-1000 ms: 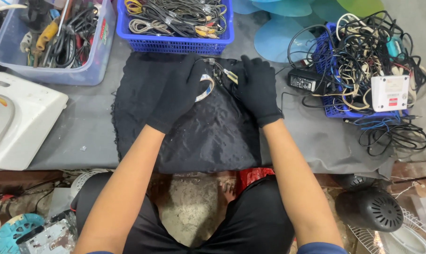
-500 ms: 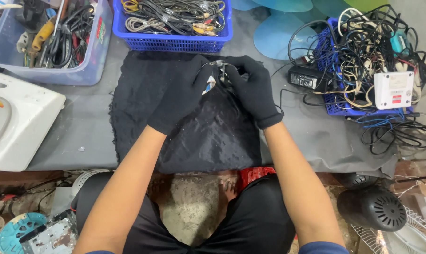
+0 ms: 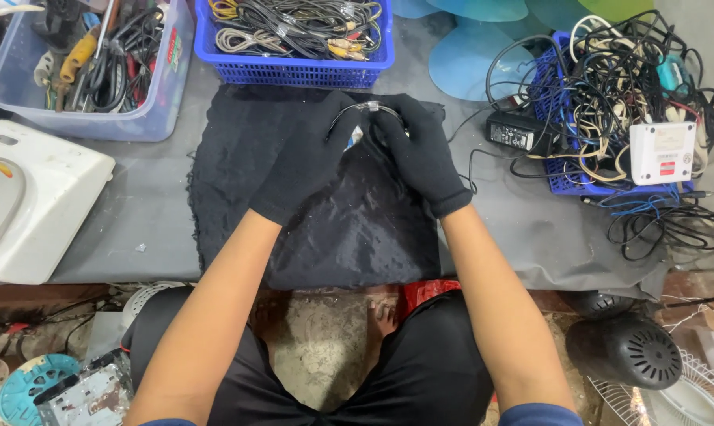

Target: The person is assembling a motorcycle wire harness by threading it through a metal ring and wrapping it with a black protective sleeve.

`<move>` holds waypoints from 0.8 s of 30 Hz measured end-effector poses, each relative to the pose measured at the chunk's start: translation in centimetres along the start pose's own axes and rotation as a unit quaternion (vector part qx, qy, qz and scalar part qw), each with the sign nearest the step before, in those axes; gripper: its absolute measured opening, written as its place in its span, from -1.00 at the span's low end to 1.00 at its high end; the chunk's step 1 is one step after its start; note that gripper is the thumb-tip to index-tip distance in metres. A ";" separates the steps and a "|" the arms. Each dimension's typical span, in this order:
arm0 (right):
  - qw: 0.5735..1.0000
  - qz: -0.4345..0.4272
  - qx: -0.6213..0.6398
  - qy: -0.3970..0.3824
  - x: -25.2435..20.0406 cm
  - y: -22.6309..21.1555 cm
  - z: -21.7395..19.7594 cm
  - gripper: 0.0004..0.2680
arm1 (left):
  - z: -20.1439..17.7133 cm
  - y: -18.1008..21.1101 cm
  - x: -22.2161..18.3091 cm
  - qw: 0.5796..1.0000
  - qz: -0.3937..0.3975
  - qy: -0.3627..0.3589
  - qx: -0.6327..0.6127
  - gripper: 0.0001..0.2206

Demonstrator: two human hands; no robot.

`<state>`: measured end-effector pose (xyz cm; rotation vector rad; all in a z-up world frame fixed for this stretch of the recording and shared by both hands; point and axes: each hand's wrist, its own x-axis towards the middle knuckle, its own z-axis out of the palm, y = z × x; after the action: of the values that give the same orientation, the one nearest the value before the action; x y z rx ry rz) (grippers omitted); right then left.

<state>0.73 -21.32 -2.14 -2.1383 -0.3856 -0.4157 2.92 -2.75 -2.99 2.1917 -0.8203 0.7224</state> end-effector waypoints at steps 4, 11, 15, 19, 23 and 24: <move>0.998 -0.002 -0.046 0.041 0.3 -0.1 0.0 -0.88 | -1.8 2.1 -0.4 0.994 -0.065 0.054 -0.074 -0.77; 0.987 0.066 -0.093 0.110 0.4 0.2 0.6 -0.86 | -2.1 0.8 -1.6 0.999 -0.030 0.013 -0.004 -0.67; 0.986 0.034 -0.108 0.124 0.4 0.2 0.9 -0.86 | -0.9 -1.2 -2.3 1.000 -0.001 -0.024 -0.006 -0.60; 0.984 -0.014 -0.109 0.138 0.2 -0.5 1.3 -0.88 | 1.0 -2.3 -2.4 1.000 -0.017 0.005 0.023 -0.58; 0.980 -0.049 -0.117 0.153 0.1 -0.3 1.5 -0.92 | 2.5 -2.9 -2.5 0.996 -0.043 0.047 0.067 -0.54; 0.979 -0.066 -0.115 0.156 0.1 -0.2 1.5 -0.93 | 2.9 -2.9 -2.5 0.994 -0.050 0.060 0.081 -0.53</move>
<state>1.00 -19.97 -2.75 -2.2274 -0.3117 -0.8965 4.15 -2.40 -7.60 2.2898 -0.6053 0.8879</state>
